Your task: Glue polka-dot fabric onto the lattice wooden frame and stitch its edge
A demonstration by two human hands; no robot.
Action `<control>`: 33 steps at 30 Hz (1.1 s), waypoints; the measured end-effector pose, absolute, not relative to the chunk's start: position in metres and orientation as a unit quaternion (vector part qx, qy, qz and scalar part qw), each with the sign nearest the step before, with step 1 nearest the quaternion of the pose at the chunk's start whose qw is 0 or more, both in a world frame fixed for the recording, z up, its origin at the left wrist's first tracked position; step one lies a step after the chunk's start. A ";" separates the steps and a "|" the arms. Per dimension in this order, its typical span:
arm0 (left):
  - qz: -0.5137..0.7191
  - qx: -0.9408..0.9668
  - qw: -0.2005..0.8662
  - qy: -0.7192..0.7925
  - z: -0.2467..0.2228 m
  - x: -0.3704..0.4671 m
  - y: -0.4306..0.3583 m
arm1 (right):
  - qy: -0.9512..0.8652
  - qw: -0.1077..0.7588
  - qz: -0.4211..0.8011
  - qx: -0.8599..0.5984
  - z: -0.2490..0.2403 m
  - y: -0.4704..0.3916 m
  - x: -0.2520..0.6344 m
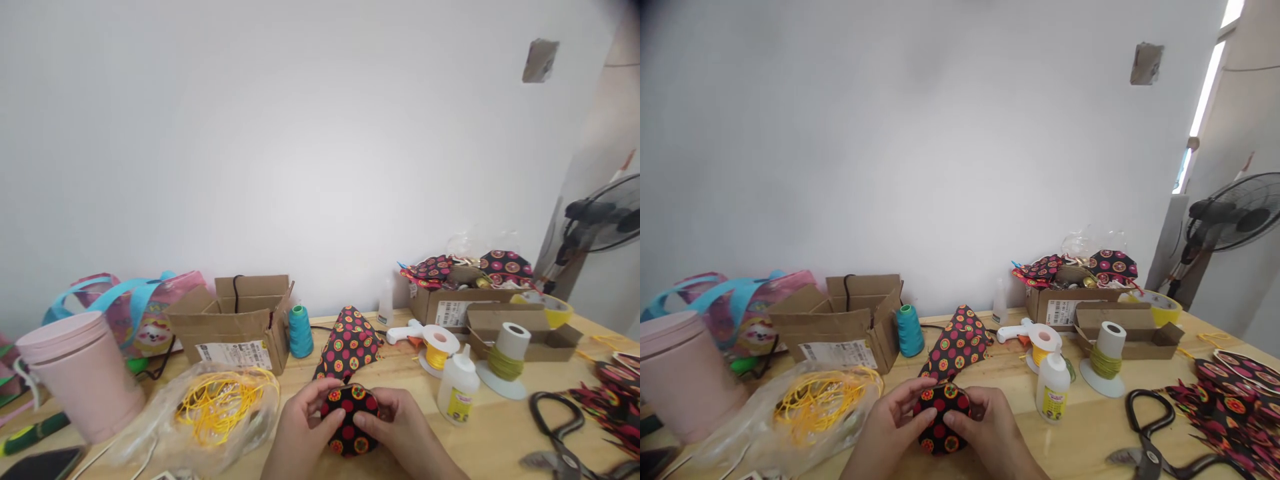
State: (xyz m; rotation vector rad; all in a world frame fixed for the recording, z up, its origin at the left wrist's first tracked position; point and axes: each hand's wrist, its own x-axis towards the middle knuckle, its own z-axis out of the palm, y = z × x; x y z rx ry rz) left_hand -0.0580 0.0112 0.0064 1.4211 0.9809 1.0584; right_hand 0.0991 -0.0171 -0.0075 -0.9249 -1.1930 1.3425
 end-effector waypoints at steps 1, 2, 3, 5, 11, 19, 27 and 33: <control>0.439 0.604 0.528 0.405 0.006 -0.058 0.011 | -0.499 0.530 0.558 -0.397 -0.007 -0.018 0.100; 0.437 0.610 0.526 0.400 0.005 -0.058 0.010 | -0.499 0.529 0.555 -0.403 -0.007 -0.018 0.100; 0.437 0.616 0.521 0.399 0.004 -0.058 0.010 | -0.500 0.529 0.552 -0.406 -0.006 -0.019 0.100; 0.441 0.620 0.509 0.403 0.003 -0.059 0.011 | -0.507 0.527 0.549 -0.404 -0.005 -0.020 0.100; 0.442 0.621 0.489 0.425 0.004 -0.061 0.012 | -0.550 0.508 0.528 -0.402 -0.003 -0.022 0.096; 0.388 0.645 0.515 0.411 -0.003 -0.057 0.009 | -0.644 0.467 0.368 -0.480 -0.005 -0.024 0.101; 0.389 0.629 0.540 0.401 -0.001 -0.052 0.006 | -0.639 0.463 0.324 -0.522 -0.003 -0.023 0.106; 0.396 0.608 0.558 0.402 0.008 -0.048 0.003 | -0.653 0.455 0.289 -0.532 0.003 -0.025 0.107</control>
